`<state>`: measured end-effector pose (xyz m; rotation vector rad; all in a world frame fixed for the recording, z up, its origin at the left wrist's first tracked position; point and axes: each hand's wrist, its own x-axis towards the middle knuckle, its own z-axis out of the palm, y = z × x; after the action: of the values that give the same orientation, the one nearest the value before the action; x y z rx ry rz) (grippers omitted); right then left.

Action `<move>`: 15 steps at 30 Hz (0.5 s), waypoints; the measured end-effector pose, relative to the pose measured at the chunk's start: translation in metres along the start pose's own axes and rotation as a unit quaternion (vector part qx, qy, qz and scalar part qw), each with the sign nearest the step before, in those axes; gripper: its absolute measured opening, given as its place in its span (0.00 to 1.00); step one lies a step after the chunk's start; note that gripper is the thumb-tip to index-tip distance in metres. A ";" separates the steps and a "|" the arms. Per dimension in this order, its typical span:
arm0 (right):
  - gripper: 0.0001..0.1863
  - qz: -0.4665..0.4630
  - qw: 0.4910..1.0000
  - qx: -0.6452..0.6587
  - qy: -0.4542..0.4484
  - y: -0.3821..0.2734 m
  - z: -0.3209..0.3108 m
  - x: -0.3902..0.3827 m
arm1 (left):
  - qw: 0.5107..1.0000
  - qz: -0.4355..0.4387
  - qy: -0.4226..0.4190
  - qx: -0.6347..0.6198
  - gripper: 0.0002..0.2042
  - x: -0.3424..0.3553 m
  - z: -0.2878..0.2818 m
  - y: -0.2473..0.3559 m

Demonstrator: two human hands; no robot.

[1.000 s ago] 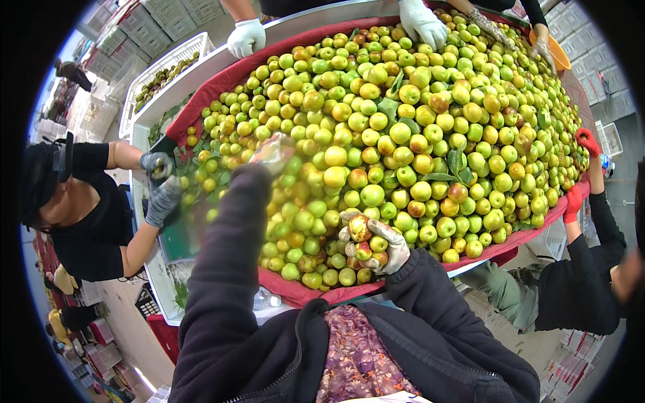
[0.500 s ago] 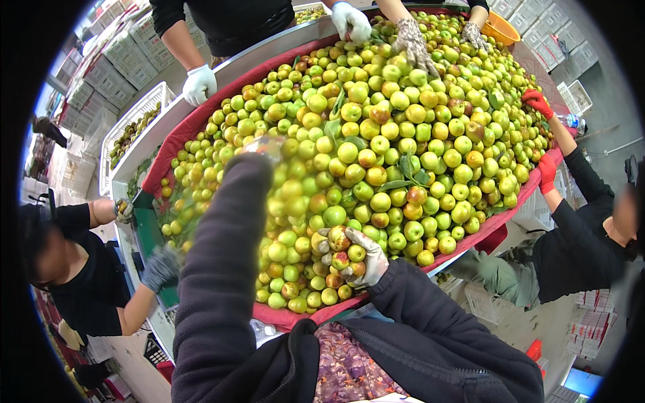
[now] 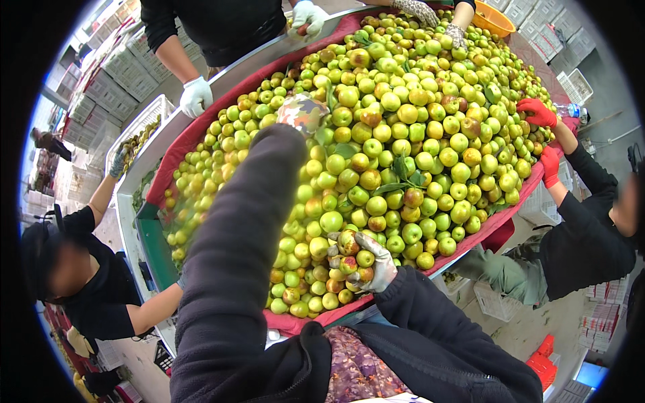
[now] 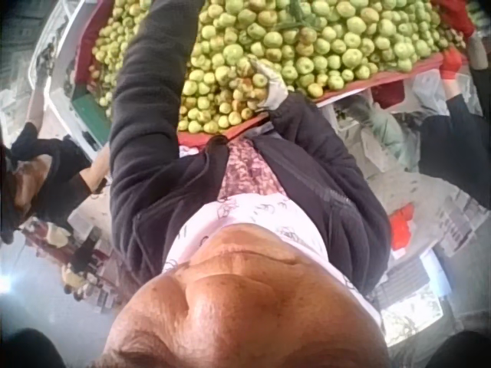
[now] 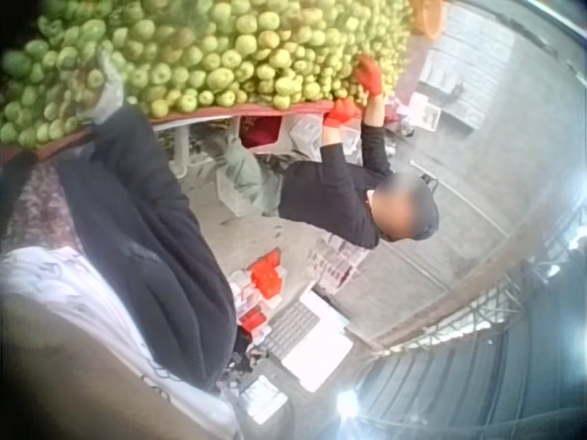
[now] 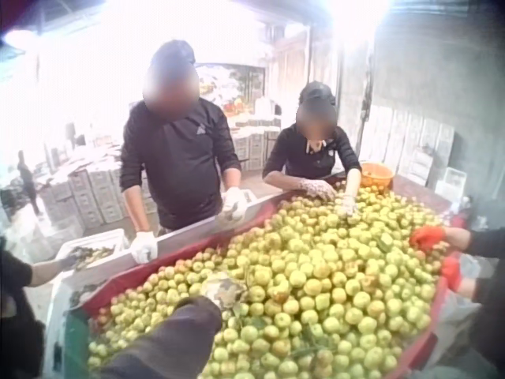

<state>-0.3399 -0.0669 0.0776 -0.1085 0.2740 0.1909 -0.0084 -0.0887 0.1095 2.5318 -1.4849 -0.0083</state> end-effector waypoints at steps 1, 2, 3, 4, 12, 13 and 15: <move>0.27 -0.011 1.000 0.003 0.003 0.000 -0.001 -0.002 | 0.999 -0.052 -0.003 0.011 0.13 0.006 0.004 0.006; 0.31 -0.004 0.999 0.021 0.027 0.000 -0.002 -0.003 | 0.994 -0.083 -0.074 0.021 0.13 0.007 0.008 0.010; 0.31 -0.004 1.000 0.018 0.026 0.000 -0.004 -0.005 | 0.992 -0.078 -0.093 0.020 0.14 0.007 0.012 0.010; 0.31 -0.004 0.999 0.021 0.024 -0.001 -0.005 -0.006 | 0.992 -0.066 -0.107 0.018 0.14 0.004 0.016 0.007; 0.30 -0.016 1.000 0.013 0.000 -0.004 -0.011 -0.007 | 0.988 -0.097 -0.121 -0.012 0.20 -0.014 0.015 -0.049; 0.30 -0.018 1.000 0.010 0.000 -0.004 -0.010 -0.007 | 0.980 -0.147 -0.055 -0.122 0.21 -0.008 0.013 -0.053; 0.30 -0.018 1.000 0.016 0.010 -0.004 -0.009 -0.007 | 0.976 -0.117 0.008 -0.183 0.21 0.009 0.011 -0.054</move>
<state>-0.3476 -0.0730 0.0711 -0.0844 0.2941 0.1499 0.0417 -0.0730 0.0898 2.3754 -1.0555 -0.2699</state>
